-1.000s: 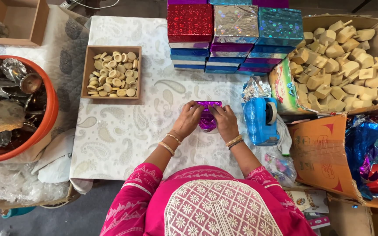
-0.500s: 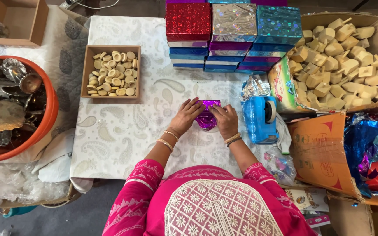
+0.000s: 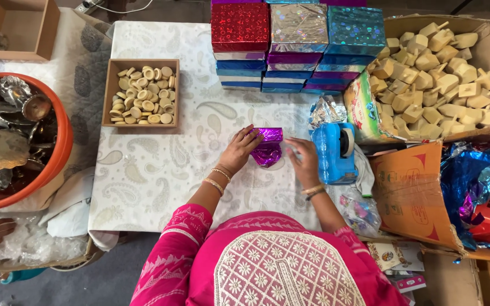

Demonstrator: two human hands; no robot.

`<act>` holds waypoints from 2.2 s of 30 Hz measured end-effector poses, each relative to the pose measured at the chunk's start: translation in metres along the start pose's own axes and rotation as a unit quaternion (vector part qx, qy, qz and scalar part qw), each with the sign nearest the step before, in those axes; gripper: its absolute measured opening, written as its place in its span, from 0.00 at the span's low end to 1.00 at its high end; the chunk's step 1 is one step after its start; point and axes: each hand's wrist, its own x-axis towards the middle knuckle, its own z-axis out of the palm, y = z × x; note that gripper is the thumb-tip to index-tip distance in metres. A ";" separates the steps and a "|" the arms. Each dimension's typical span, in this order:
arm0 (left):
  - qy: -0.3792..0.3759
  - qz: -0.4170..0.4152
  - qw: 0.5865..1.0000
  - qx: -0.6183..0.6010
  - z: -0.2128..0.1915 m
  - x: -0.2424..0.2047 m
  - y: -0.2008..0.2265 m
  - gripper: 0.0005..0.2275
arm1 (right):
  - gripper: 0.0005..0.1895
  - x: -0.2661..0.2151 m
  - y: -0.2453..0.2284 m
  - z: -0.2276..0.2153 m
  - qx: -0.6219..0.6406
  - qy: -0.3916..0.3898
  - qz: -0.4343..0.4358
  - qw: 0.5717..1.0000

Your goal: Packing and wrapping small gift items with decorative foil and tape.

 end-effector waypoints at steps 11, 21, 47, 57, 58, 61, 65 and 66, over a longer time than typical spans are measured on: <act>0.001 0.008 1.000 -0.002 0.004 -0.001 -0.004 0.26 | 0.14 -0.096 0.062 -0.109 -0.201 0.154 0.127 0.959; 0.029 0.005 1.000 -0.004 0.000 0.001 -0.001 0.24 | 0.15 -0.114 0.100 -0.122 -0.134 0.094 0.205 0.965; 0.024 -0.013 1.000 0.011 0.001 0.000 -0.001 0.23 | 0.16 -0.120 0.112 -0.114 0.060 0.152 0.292 0.942; 0.021 -0.015 1.000 0.009 0.000 0.002 0.001 0.23 | 0.10 -0.169 0.159 -0.094 0.182 0.174 0.317 0.915; 0.020 -0.015 1.000 0.008 0.001 0.002 0.001 0.23 | 0.10 -0.172 0.161 -0.090 0.181 0.174 0.317 0.914; 0.021 -0.014 0.999 0.020 0.001 0.002 0.000 0.24 | 0.08 -0.176 0.162 -0.076 0.212 0.195 0.320 0.903; 0.033 -0.017 0.999 0.012 0.003 0.001 0.000 0.23 | 0.09 -0.169 0.151 -0.060 0.224 0.253 0.293 0.894; 0.034 -0.015 0.999 0.013 0.004 0.001 -0.001 0.23 | 0.10 -0.167 0.148 -0.056 0.229 0.274 0.286 0.889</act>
